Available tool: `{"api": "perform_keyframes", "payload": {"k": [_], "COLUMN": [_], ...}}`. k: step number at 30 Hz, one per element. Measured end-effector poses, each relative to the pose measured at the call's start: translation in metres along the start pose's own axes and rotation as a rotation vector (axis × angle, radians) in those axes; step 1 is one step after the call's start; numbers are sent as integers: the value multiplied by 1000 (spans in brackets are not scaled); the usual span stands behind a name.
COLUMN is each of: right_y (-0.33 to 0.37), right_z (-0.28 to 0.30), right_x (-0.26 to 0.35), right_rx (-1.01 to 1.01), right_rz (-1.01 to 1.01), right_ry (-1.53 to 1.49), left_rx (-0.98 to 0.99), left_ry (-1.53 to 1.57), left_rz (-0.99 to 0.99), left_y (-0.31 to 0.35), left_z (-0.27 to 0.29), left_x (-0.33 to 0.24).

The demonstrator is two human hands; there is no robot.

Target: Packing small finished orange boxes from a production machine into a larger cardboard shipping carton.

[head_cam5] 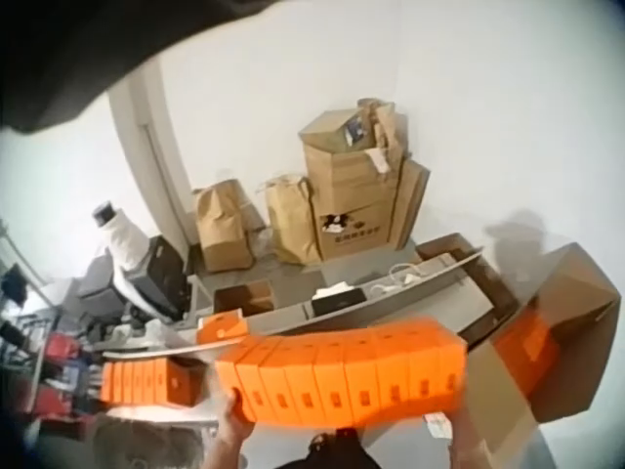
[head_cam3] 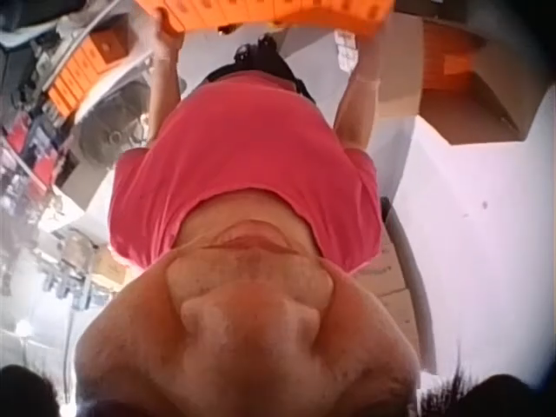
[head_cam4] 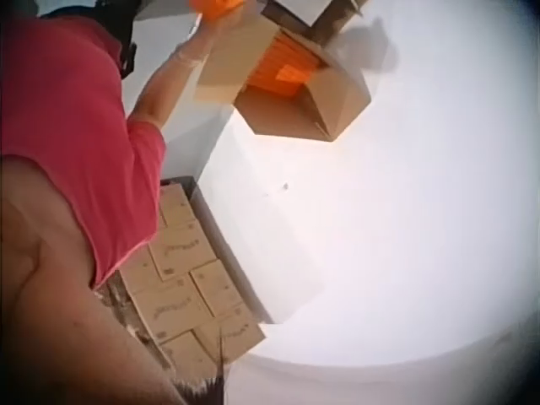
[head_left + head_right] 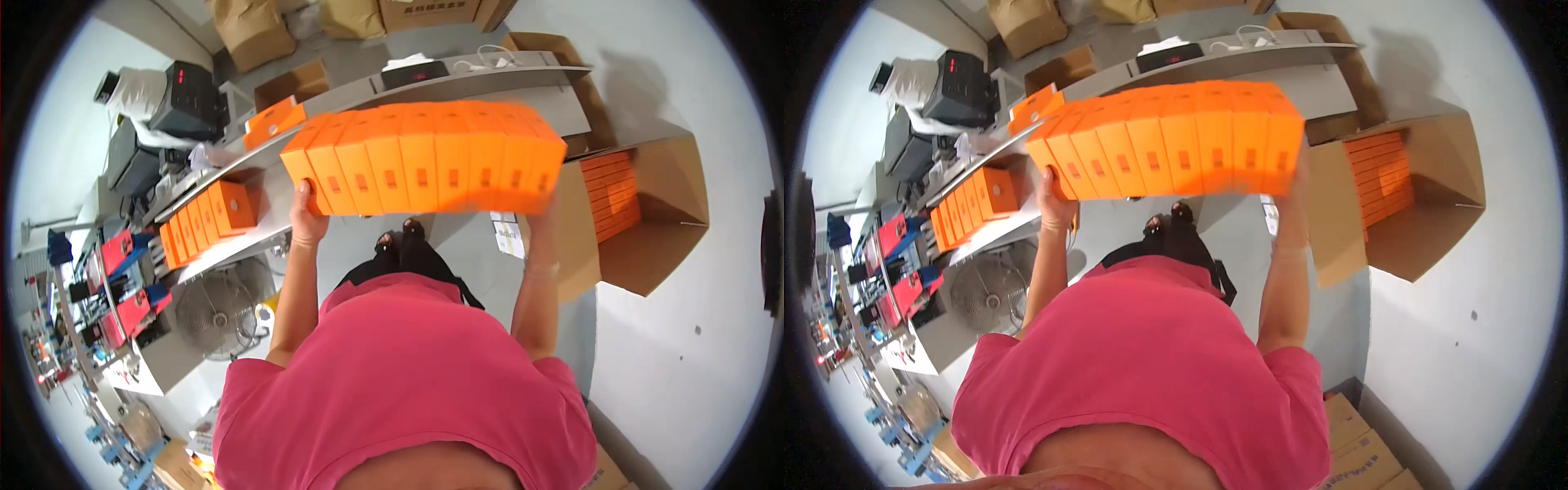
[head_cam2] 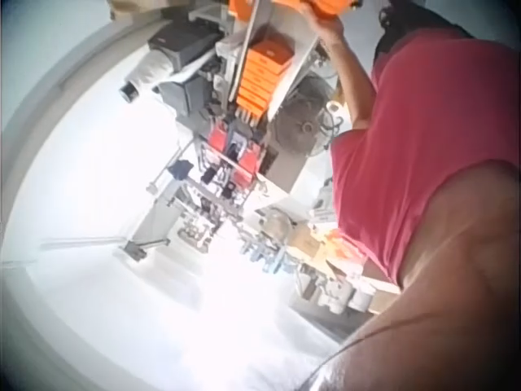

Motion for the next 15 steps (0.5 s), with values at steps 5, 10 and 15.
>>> {"api": "perform_keyframes", "payload": {"k": [5, 10, 15], "right_y": [71, 98, 64], "right_z": [144, 202, 227], "right_x": [64, 222, 341], "right_rx": [-445, -699, -1083], "right_rz": [-75, 476, 706], "right_ry": [64, -385, 745], "left_rx": [209, 536, 961], "left_ry": [64, 215, 80], "left_rz": [231, 634, 709], "left_y": [-18, -46, -72], "left_z": [-80, -221, -398], "left_x": [53, 130, 191]}}
Point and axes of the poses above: each hand's wrist, its own y-axis away from the middle knuckle, its own z-axis out of the back of the hand, x = y × z, the point moved 4 cm from there along -y, towards the middle knuckle, and after that the axes turned 15 degrees about z, right-handed, at the moved point
